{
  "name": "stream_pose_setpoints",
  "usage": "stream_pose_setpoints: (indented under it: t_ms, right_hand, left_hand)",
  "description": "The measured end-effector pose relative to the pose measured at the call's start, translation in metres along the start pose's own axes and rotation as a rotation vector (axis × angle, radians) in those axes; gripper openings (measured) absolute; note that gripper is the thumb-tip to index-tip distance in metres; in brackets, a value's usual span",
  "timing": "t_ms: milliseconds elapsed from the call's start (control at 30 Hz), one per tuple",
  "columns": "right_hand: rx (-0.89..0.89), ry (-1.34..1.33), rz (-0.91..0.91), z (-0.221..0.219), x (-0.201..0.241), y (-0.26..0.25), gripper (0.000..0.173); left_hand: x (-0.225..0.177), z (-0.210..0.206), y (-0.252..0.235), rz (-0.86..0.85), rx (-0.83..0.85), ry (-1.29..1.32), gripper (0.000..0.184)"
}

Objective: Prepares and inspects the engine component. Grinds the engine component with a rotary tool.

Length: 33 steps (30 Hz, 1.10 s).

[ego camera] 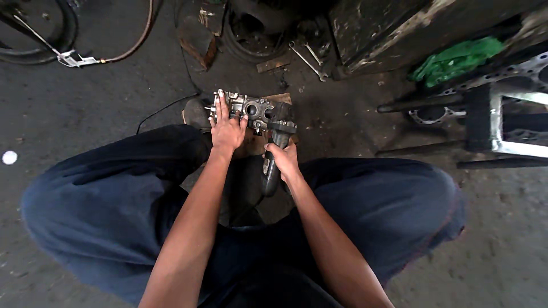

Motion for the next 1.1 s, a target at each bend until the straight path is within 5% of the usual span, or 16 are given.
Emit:
stream_pose_setpoints:
  t_ms: [1100]
  right_hand:
    - [0.034,-0.198,-0.052,0.024,0.012,0.025,0.047]
  left_hand:
    - [0.003,0.0,-0.002,-0.008,-0.009,-0.016,0.062]
Point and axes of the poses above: each hand's wrist, its own y-axis away from the middle knuckle, its own z-axis out of the back of the hand, x = y × z, the point moved 1 cm from there along -y, towards the middle knuckle, and after that the axes turned 2 degrees about -x, right-handed, at the moved point
